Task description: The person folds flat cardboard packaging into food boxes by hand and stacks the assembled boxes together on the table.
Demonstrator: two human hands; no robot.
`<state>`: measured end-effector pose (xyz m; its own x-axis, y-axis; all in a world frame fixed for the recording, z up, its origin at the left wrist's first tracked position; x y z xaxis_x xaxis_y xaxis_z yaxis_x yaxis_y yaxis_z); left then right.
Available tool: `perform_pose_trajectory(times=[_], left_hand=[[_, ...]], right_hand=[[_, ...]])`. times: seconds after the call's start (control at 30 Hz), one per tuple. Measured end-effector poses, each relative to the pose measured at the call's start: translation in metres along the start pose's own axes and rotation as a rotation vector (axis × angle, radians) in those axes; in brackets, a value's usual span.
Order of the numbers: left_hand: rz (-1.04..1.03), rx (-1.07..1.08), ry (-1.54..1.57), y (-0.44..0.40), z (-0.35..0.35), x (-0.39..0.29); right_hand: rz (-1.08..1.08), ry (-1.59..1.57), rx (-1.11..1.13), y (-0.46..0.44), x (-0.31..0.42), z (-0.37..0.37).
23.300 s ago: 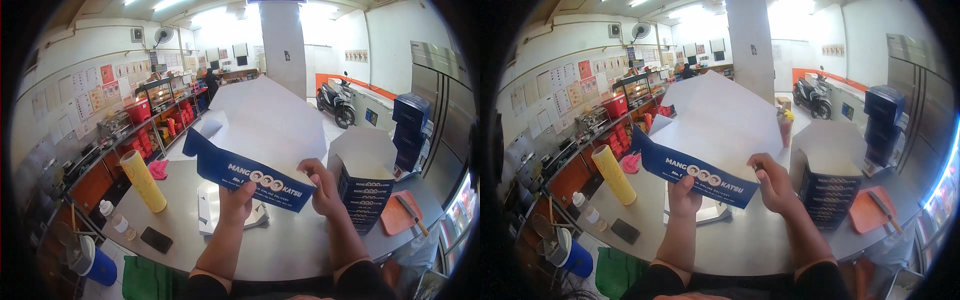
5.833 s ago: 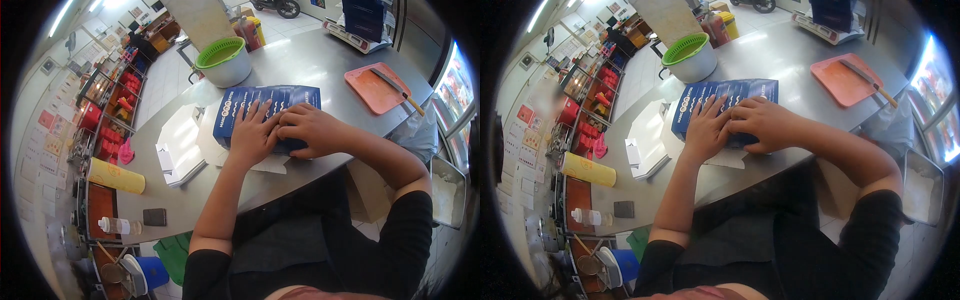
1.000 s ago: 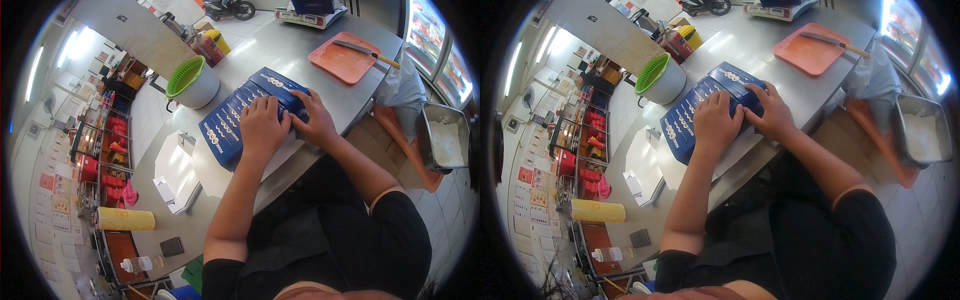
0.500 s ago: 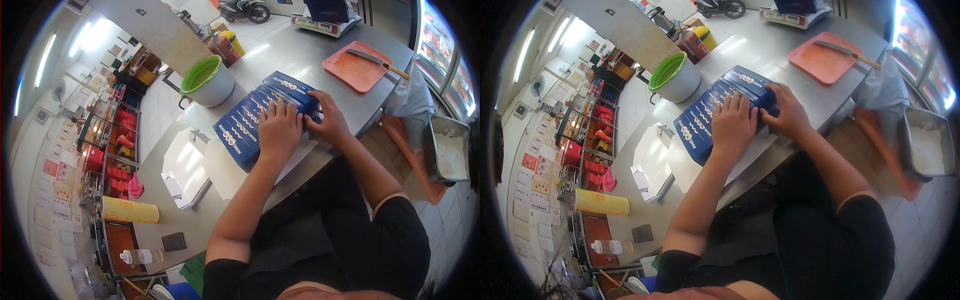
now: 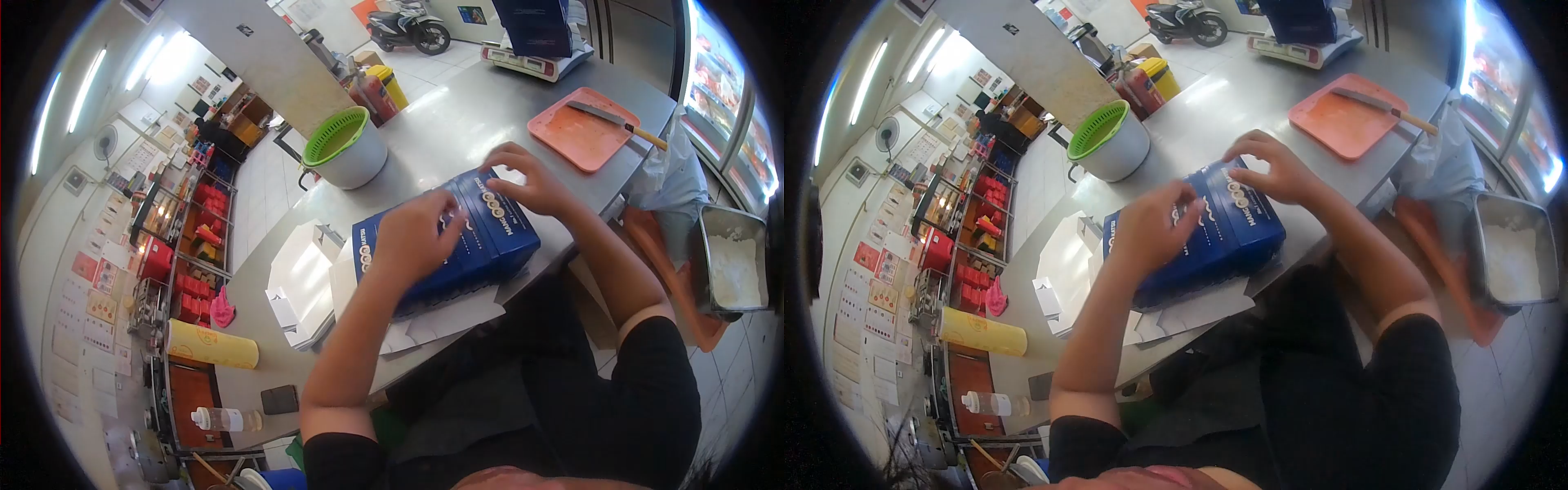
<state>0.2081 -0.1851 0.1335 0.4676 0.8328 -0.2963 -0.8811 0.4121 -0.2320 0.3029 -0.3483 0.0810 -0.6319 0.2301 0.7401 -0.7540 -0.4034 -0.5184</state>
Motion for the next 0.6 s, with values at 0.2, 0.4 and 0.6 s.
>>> perform_pose_trajectory(times=[0.2,0.4,0.6], left_hand=[[0.123,0.061,0.081,-0.039,-0.047,0.083],[0.102,0.074,0.031,-0.034,-0.045,0.074],[0.051,0.041,0.051,-0.034,-0.046,0.07]], right_hand=[[-0.288,-0.351,0.56,-0.057,-0.052,-0.074],[-0.447,-0.886,0.64,-0.051,-0.095,-0.098],[-0.547,-1.126,0.747,-0.031,-0.104,-0.12]])
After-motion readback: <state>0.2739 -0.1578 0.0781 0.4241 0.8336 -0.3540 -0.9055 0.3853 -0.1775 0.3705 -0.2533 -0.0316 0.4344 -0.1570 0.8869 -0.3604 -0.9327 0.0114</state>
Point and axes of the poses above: each hand's wrist, its own y-axis away from the middle knuckle, its own z-axis out of the back of the hand, x = y × z, the point moved 10 cm from there along -y, towards the middle knuckle, and after that the axes turned 10 degrees about -z, right-handed, at the moved point
